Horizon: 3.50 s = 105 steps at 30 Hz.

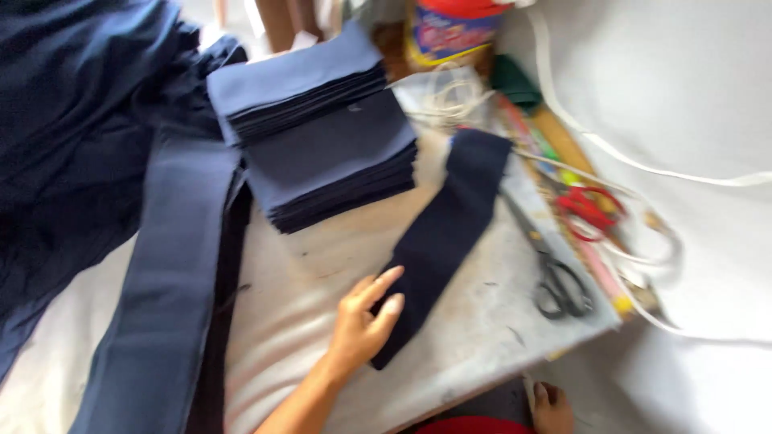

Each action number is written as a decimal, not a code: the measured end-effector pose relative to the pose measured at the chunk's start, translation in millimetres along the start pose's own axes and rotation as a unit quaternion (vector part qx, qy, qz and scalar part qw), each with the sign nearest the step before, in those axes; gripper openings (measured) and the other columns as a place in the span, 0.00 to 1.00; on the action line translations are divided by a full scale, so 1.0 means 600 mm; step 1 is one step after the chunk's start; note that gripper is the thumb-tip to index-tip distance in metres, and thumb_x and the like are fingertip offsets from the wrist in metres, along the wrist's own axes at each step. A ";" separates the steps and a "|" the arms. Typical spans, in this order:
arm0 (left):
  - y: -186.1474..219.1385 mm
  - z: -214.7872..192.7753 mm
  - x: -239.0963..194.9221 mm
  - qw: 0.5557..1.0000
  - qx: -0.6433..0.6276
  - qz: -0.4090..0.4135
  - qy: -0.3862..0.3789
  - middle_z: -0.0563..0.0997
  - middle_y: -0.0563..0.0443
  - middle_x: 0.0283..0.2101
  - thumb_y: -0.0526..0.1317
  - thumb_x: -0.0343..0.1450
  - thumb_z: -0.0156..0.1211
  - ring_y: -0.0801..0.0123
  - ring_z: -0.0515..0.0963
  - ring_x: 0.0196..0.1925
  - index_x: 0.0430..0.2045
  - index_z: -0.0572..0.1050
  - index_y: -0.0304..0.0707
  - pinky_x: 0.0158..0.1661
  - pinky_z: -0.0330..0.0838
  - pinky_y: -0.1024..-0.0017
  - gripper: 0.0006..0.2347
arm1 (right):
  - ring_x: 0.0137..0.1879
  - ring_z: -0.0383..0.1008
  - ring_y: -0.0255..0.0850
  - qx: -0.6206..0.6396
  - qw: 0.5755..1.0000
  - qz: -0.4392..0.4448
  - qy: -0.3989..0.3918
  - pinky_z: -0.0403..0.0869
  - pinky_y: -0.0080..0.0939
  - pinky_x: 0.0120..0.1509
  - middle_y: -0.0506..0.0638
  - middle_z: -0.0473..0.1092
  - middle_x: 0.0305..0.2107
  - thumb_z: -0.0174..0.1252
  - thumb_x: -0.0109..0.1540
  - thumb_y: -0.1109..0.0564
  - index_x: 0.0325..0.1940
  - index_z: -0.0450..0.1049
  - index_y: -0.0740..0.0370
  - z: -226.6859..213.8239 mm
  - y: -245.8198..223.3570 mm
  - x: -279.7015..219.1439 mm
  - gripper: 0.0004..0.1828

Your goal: Trimming and folding dark blue fabric strips using scissors at a workbench.

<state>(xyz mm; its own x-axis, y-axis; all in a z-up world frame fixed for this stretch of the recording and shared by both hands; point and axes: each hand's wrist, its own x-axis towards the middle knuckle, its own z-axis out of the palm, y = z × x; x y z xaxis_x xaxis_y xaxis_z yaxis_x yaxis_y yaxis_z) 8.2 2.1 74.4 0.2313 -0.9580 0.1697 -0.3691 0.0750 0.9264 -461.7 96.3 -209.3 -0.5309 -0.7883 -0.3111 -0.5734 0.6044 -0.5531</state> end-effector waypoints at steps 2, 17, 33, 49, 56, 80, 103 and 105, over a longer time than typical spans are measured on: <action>-0.005 0.003 0.000 1.000 0.006 -0.014 0.003 0.77 0.54 0.34 0.40 0.71 0.61 0.70 0.76 0.33 0.57 0.78 0.46 0.39 0.69 0.73 0.18 | 0.54 0.79 0.47 0.017 1.000 -0.001 0.018 0.70 0.44 0.59 0.52 0.80 0.44 0.56 0.64 0.45 0.53 0.82 0.52 -0.045 -0.132 -0.040 0.19; -0.055 0.017 -0.020 0.995 -0.004 0.081 0.062 0.83 0.36 0.37 0.34 0.69 0.64 0.45 0.84 0.40 0.55 0.81 0.46 0.41 0.77 0.56 0.18 | 0.44 0.79 0.64 0.051 0.837 -0.543 0.047 0.78 0.62 0.49 0.63 0.76 0.35 0.63 0.67 0.49 0.49 0.76 0.60 -0.025 -0.809 0.020 0.13; -0.024 0.051 -0.052 0.946 -0.250 -0.196 0.067 0.77 0.27 0.51 0.23 0.70 0.48 0.55 0.81 0.44 0.60 0.75 0.33 0.43 0.85 0.59 0.22 | 0.69 0.64 0.67 -0.035 0.801 -0.597 -0.036 0.63 0.68 0.71 0.66 0.62 0.63 0.63 0.63 0.53 0.65 0.66 0.59 0.024 -0.947 0.078 0.28; -0.002 0.113 -0.050 0.993 0.009 -0.106 0.051 0.86 0.53 0.47 0.39 0.68 0.66 0.60 0.84 0.52 0.48 0.83 0.64 0.48 0.80 0.66 0.15 | 0.48 0.77 0.58 -0.199 0.842 -0.501 -0.012 0.75 0.56 0.57 0.57 0.71 0.37 0.69 0.54 0.53 0.54 0.73 0.60 -0.177 -0.543 0.090 0.25; -0.012 0.128 -0.063 0.995 0.031 -0.075 0.066 0.82 0.44 0.44 0.34 0.71 0.64 0.55 0.85 0.44 0.50 0.82 0.54 0.33 0.85 0.71 0.14 | 0.47 0.79 0.54 -0.222 0.864 -0.450 -0.035 0.76 0.54 0.54 0.51 0.72 0.36 0.69 0.54 0.47 0.49 0.75 0.56 -0.184 -0.567 0.094 0.22; 0.061 0.102 -0.042 0.981 0.072 -0.176 -0.023 0.76 0.60 0.33 0.46 0.70 0.60 0.74 0.64 0.22 0.53 0.80 0.59 0.35 0.67 0.74 0.16 | 0.12 0.60 0.34 0.341 0.805 -0.148 -0.463 0.56 0.33 0.17 0.51 0.65 0.09 0.60 0.60 0.54 0.33 0.73 0.69 -0.262 -0.418 -0.188 0.12; 0.089 0.111 -0.060 0.958 -0.193 -0.214 -0.001 0.83 0.59 0.57 0.42 0.68 0.66 0.67 0.74 0.69 0.50 0.81 0.52 0.65 0.67 0.70 0.16 | 0.30 0.54 0.42 0.253 0.823 0.106 -0.497 0.58 0.42 0.40 0.52 0.54 0.23 0.51 0.69 0.53 0.44 0.72 0.70 -0.216 -0.399 -0.263 0.14; 0.093 0.110 -0.059 0.959 -0.191 -0.210 -0.006 0.83 0.57 0.58 0.41 0.68 0.66 0.76 0.76 0.62 0.51 0.80 0.51 0.55 0.70 0.77 0.16 | 0.28 0.57 0.39 0.271 0.809 0.014 -0.521 0.62 0.40 0.37 0.49 0.57 0.22 0.57 0.61 0.41 0.45 0.72 0.67 -0.188 -0.360 -0.240 0.24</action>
<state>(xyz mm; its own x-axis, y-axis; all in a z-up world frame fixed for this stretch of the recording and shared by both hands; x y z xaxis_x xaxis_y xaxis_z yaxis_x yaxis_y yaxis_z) -79.8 22.2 97.8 0.2766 -0.9284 -0.2480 0.1115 -0.2253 0.9679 -331.8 92.4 42.2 0.4366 -0.6146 -0.6569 -0.0630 0.7075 -0.7039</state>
